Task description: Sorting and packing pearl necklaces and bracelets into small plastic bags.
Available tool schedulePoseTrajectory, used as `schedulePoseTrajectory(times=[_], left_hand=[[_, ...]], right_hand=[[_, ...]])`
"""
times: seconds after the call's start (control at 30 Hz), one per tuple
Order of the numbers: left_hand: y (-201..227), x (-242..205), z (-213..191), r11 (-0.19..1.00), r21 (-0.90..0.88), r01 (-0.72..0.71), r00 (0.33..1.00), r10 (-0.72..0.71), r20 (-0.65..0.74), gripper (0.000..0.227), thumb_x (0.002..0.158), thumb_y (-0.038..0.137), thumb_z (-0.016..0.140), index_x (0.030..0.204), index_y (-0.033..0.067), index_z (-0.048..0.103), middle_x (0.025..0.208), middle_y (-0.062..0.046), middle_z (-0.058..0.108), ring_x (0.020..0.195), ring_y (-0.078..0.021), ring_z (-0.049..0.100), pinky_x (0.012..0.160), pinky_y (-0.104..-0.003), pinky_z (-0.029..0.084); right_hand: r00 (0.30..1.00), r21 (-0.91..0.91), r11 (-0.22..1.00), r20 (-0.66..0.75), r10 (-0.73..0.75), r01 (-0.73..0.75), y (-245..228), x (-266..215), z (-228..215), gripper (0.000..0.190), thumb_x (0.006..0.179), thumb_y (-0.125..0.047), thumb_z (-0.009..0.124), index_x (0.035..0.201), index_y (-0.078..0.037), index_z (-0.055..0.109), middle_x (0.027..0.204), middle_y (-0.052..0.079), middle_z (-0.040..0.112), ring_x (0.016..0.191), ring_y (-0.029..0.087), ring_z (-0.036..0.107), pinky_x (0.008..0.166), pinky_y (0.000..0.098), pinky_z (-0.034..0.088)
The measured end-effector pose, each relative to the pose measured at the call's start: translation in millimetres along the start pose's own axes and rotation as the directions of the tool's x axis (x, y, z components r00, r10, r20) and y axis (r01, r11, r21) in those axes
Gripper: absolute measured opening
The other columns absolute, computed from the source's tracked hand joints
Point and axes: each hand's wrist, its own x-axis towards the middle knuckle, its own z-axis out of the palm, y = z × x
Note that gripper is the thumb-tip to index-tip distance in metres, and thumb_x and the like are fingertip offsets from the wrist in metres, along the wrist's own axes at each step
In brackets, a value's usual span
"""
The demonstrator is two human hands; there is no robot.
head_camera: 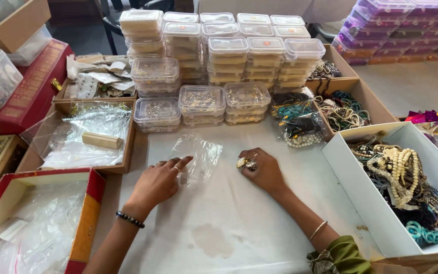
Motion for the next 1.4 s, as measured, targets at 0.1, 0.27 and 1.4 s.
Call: schedulePoseTrajectory(times=[0.1,0.27,1.4], left_hand=[[-13,-2,16,0.994,-0.074,-0.078,0.993,0.071,-0.095,0.066,0.085,0.016,0.065,0.149,0.0218,0.05,0.143,-0.002,0.056,0.111,-0.0288,0.063,0.094,-0.042,0.051],[-31,5,52,0.956,0.004,-0.292,0.895,0.275,-0.353,0.028,0.088,0.026,0.07,0.111,0.0095,0.072,0.119,-0.005,0.072,0.114,-0.0254,0.066,0.097,-0.042,0.05],[58,36,95,0.725,-0.631,-0.274,0.898,-0.043,-0.439,0.017,0.08,0.009,0.07,0.095,0.0003,0.07,0.093,-0.019,0.072,0.084,-0.0398,0.067,0.07,-0.046,0.054]], right_hand=[[0.97,0.23,0.947,-0.043,0.239,-0.223,6,1,-2,0.029,0.075,-0.007,0.074,0.103,-0.008,0.076,0.092,0.004,0.075,0.079,0.013,0.072,0.075,0.0276,0.057],[0.938,0.338,0.893,-0.072,0.34,-0.298,11,2,-3,0.027,0.077,-0.006,0.073,0.104,-0.006,0.075,0.087,0.001,0.075,0.08,0.005,0.066,0.074,0.0224,0.054],[0.911,0.031,0.912,0.057,-0.409,0.408,-25,5,64,0.045,0.081,-0.012,0.08,0.122,-0.015,0.059,0.124,0.011,0.055,0.109,0.029,0.062,0.091,0.0439,0.055]])
